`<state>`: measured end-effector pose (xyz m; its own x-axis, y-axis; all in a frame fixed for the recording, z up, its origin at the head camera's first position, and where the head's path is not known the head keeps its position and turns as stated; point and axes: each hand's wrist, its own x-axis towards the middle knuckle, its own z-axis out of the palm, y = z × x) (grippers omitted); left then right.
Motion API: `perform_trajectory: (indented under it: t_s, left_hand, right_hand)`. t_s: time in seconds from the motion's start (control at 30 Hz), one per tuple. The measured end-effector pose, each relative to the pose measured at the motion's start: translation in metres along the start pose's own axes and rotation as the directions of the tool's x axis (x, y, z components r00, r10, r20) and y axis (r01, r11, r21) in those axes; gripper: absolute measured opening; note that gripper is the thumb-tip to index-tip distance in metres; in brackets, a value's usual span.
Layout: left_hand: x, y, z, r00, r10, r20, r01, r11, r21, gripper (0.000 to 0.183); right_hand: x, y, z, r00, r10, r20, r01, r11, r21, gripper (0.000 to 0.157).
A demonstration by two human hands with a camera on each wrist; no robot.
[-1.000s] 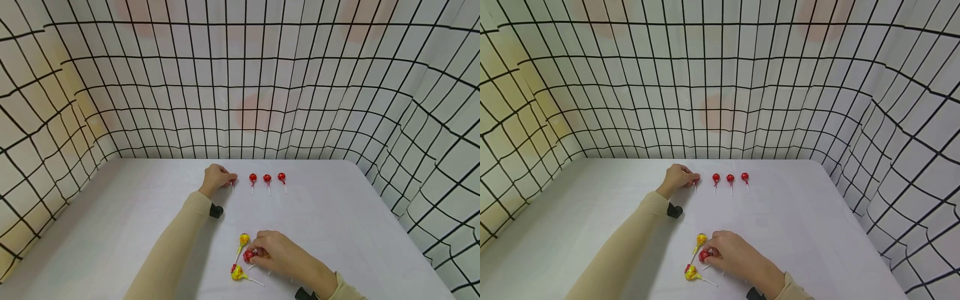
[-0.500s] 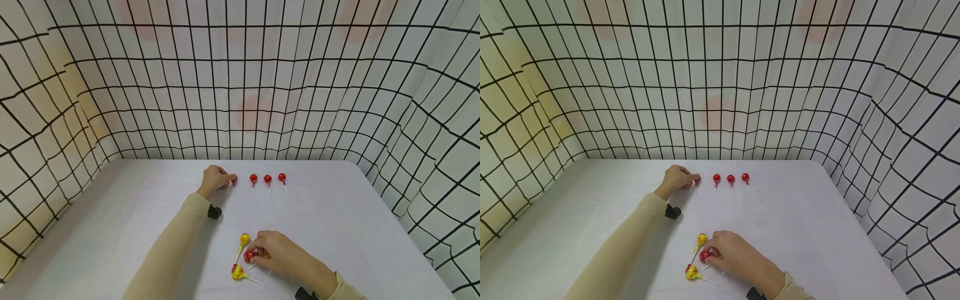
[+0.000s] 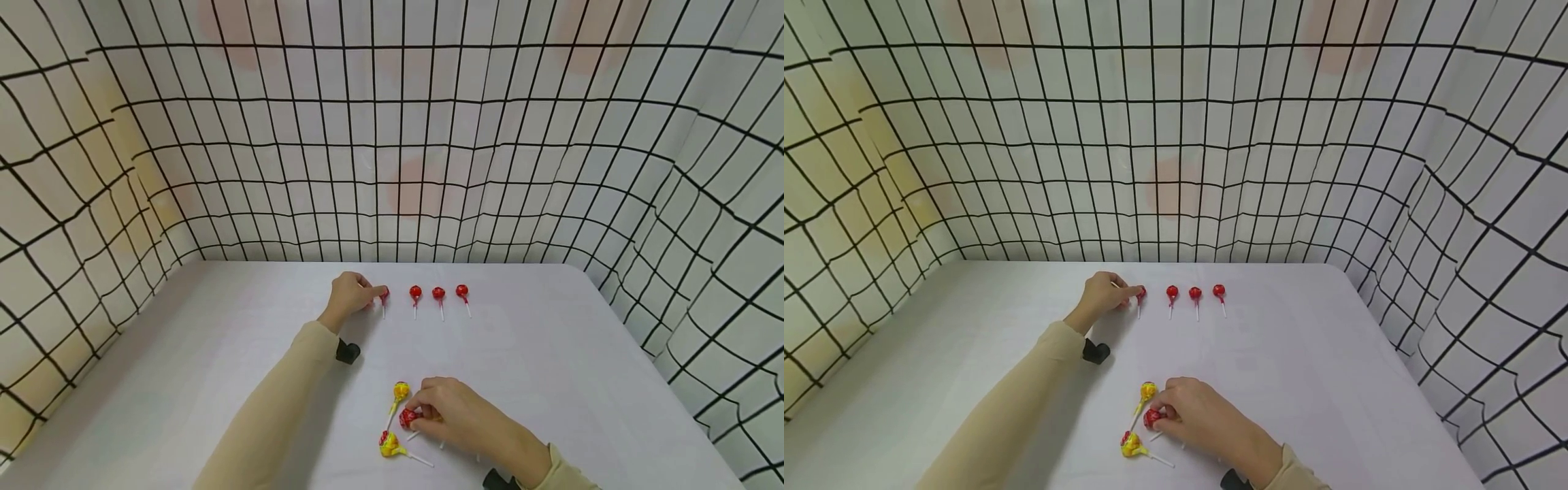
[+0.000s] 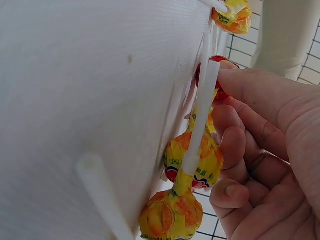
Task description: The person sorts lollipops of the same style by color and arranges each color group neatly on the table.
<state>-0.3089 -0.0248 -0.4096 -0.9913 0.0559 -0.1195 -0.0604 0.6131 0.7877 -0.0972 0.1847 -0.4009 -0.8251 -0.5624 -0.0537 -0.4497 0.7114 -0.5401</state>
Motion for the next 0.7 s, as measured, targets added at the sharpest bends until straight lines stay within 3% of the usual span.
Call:
perform_trajectory:
  t_s: [0.37,0.7]
  left_hand:
    - [-0.019,-0.001,-0.003,0.997,0.066,0.027,-0.067,0.998,0.017,0.034]
    - [-0.043,0.005,-0.006,0.99,0.078,0.119,-0.083,0.996,0.034,0.03]
  right_hand:
    - [-0.001,-0.001,0.001,1.0,0.004,-0.011,-0.004,1.0,-0.006,0.02]
    - [0.0,-0.002,0.003,0.999,-0.014,-0.033,0.012,0.998,-0.064,0.02]
